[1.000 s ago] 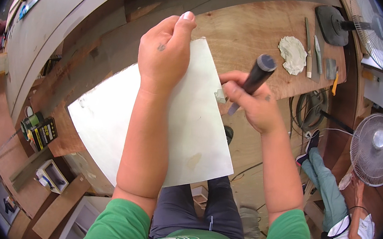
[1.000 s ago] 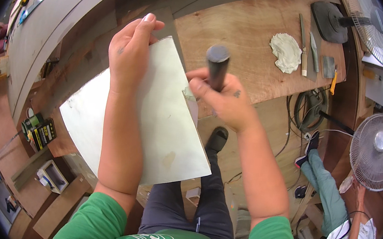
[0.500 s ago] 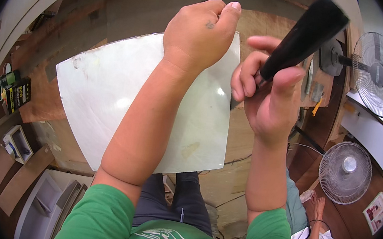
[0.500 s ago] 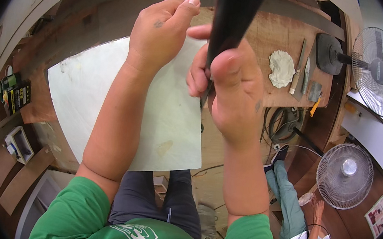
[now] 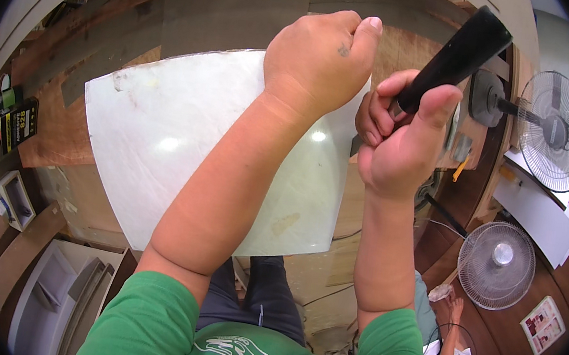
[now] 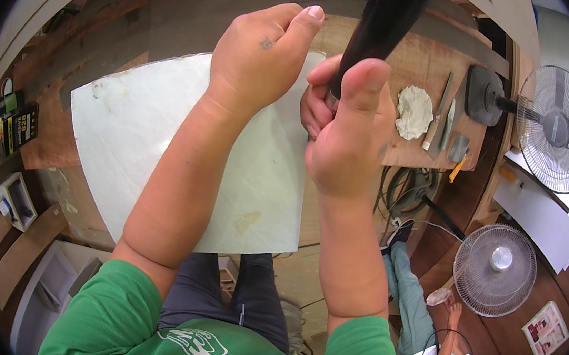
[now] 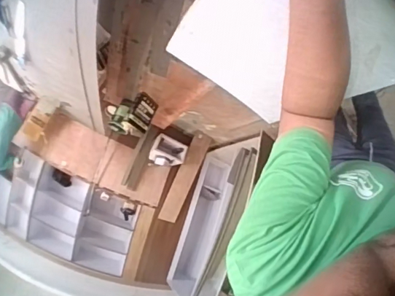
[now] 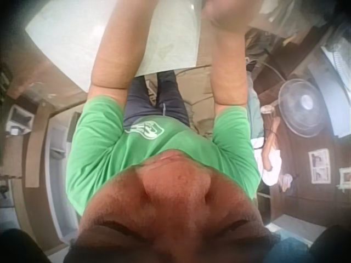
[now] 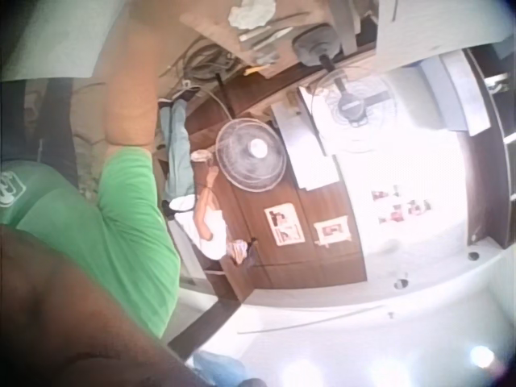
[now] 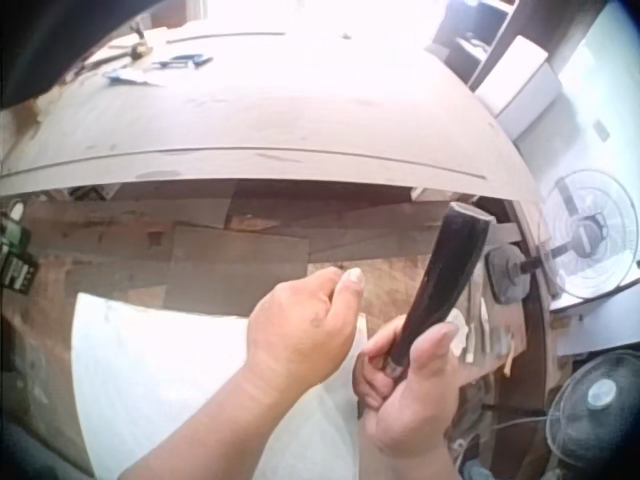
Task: The person uses a utility knife to cut along the edge of a white laminate sheet on a wooden workbench.
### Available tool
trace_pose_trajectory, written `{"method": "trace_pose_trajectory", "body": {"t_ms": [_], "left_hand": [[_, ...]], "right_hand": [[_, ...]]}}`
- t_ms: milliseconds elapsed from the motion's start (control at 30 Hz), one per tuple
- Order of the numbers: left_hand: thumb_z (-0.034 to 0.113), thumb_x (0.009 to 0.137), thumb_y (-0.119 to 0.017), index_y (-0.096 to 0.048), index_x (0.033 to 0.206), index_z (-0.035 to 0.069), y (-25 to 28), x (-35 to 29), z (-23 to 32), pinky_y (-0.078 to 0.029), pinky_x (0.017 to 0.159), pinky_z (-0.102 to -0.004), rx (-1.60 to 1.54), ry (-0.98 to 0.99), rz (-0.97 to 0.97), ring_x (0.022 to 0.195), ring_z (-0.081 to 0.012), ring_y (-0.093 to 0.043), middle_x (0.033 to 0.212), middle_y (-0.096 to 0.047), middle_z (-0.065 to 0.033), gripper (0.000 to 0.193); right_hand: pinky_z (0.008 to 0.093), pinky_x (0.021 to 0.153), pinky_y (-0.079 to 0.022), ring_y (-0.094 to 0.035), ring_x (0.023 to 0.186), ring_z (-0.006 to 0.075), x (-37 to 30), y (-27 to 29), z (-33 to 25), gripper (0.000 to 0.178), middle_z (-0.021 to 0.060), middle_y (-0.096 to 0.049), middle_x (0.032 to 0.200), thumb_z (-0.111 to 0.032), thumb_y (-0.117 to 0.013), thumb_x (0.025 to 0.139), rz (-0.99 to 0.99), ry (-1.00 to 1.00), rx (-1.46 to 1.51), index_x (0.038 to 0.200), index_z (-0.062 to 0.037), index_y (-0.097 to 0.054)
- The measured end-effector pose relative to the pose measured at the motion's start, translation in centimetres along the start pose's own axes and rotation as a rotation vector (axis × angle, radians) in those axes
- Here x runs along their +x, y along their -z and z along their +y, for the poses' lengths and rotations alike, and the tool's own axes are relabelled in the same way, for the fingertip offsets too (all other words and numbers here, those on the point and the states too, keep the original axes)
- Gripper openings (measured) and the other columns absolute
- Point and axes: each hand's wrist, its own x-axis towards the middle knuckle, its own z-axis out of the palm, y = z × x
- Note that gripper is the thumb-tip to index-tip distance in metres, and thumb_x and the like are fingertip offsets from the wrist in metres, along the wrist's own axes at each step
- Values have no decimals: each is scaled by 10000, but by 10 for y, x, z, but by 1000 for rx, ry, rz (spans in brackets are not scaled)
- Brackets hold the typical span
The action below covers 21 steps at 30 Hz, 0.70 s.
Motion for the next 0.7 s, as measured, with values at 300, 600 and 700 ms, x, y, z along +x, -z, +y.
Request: {"method": "trace_pose_trajectory", "body": {"t_ms": [300,600,700], "left_hand": [[454,1030,-521,-559,689,63,-2,1,1,-384,538,-387,-8,-41,35,555,-232,-409,564,-476,-68,520],[442,1028,-519,-569,686,77,-3,2,-1,-400,546,-396,-30,-75,73,563,-255,-447,575,-497,-81,503],[441,1024,-522,-572,689,81,-4,0,0,-400,546,-398,-19,-67,62,564,-264,-449,579,-502,-80,494]], "right_hand": [[221,468,-238,-340,501,52,1,1,2,753,-20,-407,633,-753,-459,974,11,12,-7,908,-12,-574],[225,455,-243,-320,480,69,1,-3,14,747,-24,-397,595,-782,-460,951,99,-6,-66,902,-44,-564],[228,440,-242,-290,457,76,1,-1,17,720,-33,-373,559,-782,-467,947,116,2,-68,884,-72,-565]]}}
